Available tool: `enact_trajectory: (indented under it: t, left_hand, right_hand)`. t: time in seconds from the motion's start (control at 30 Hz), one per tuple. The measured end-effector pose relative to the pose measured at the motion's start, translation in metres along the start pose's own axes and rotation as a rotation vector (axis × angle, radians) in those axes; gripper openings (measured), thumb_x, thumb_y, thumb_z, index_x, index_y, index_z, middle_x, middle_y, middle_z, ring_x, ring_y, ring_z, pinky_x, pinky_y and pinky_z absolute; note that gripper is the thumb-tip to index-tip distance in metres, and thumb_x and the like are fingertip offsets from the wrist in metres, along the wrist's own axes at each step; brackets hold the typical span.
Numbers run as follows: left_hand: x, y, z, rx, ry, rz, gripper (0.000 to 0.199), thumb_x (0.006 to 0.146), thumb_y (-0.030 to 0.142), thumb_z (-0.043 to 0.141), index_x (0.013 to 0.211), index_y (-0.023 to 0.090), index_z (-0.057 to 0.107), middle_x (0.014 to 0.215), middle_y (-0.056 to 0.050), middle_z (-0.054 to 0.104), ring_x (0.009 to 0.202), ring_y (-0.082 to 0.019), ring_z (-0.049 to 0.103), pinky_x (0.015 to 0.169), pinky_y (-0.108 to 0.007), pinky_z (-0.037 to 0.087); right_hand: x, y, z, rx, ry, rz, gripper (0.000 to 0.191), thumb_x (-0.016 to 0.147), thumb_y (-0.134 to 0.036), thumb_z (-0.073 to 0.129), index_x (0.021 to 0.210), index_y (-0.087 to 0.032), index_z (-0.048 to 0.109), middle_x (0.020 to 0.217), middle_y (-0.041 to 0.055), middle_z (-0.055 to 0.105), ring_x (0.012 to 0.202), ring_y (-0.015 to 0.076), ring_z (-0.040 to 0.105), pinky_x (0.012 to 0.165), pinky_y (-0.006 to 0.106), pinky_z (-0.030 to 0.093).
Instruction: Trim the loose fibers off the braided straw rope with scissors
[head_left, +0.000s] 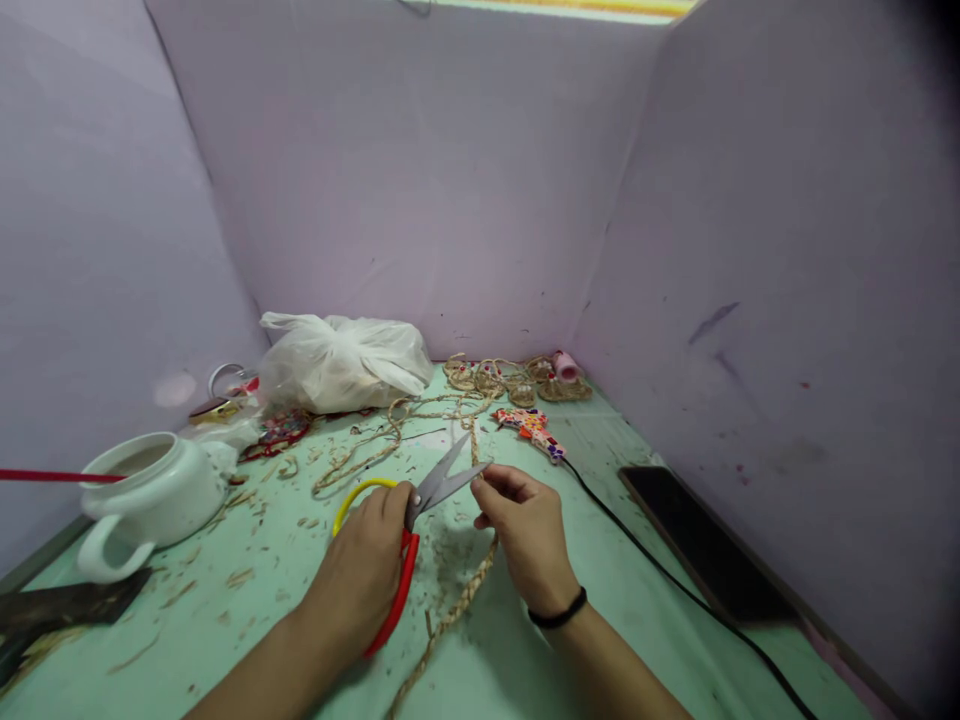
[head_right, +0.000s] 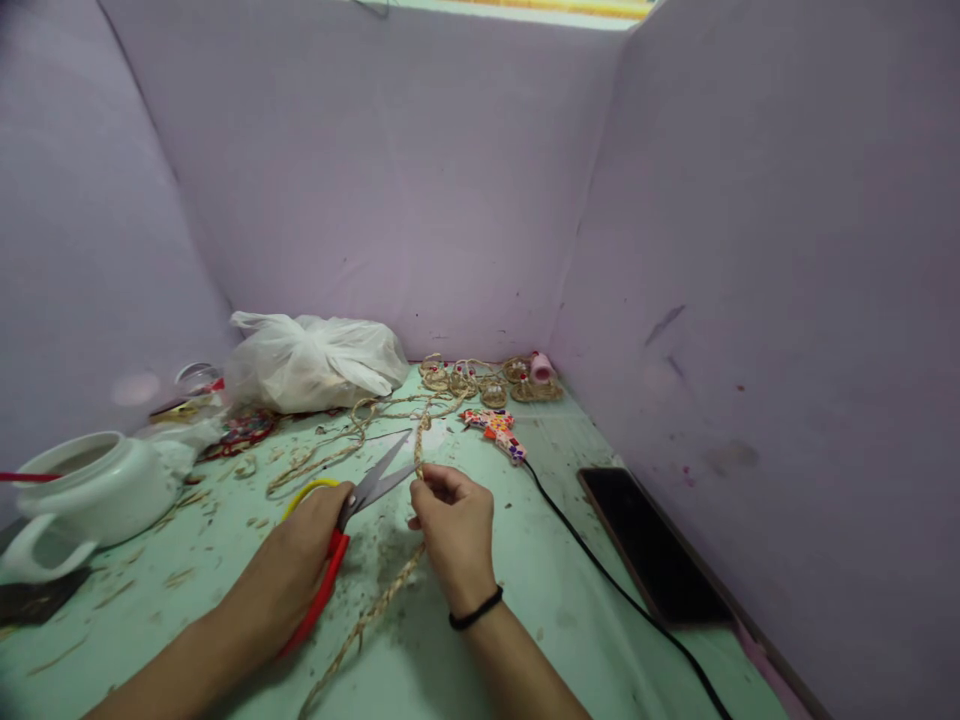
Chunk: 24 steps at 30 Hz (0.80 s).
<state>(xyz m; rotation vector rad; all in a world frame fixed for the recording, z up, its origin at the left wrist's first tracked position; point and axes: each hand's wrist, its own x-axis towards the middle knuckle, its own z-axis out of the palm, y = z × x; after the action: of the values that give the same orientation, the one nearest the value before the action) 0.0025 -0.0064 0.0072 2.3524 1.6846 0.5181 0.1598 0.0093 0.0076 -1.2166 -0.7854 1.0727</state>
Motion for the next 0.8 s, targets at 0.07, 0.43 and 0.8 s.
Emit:
enact_trajectory:
  t: [0.07,0.43,0.8]
  left_hand:
    - [0.001,-0.001,0.007,0.141,-0.019,-0.007,0.033,0.08,0.012,0.031,0.111,0.016,0.043,0.097,-0.011,0.052,0.091,-0.023,0.049,0.077,-0.037,0.04]
    - [0.002,-0.001,0.009,0.312,-0.07,-0.019,0.03,0.081,0.008,0.027,0.105,0.017,0.043,0.09,-0.008,0.052,0.08,-0.02,0.053,0.068,-0.032,0.042]
    - [0.0,-0.002,0.01,0.32,-0.049,0.011,0.031,0.08,0.008,0.029,0.104,0.017,0.045,0.088,-0.008,0.054,0.075,-0.021,0.056,0.066,-0.032,0.044]
  right_hand:
    - [-0.001,-0.001,0.0,-0.024,-0.002,-0.012,0.02,0.054,-0.016,0.061,0.072,-0.01,0.065,0.049,-0.0045,0.054,0.038,0.0065,0.046,0.035,0.018,0.042]
    - [-0.002,-0.005,0.0,-0.075,0.004,-0.076,0.013,0.056,-0.02,0.061,0.067,-0.012,0.064,0.048,-0.0043,0.052,0.038,0.0062,0.043,0.035,0.017,0.038]
    - [0.002,-0.009,-0.002,-0.065,0.032,-0.076,0.017,0.058,-0.018,0.06,0.073,-0.011,0.064,0.049,-0.0043,0.052,0.038,0.0062,0.043,0.035,0.018,0.038]
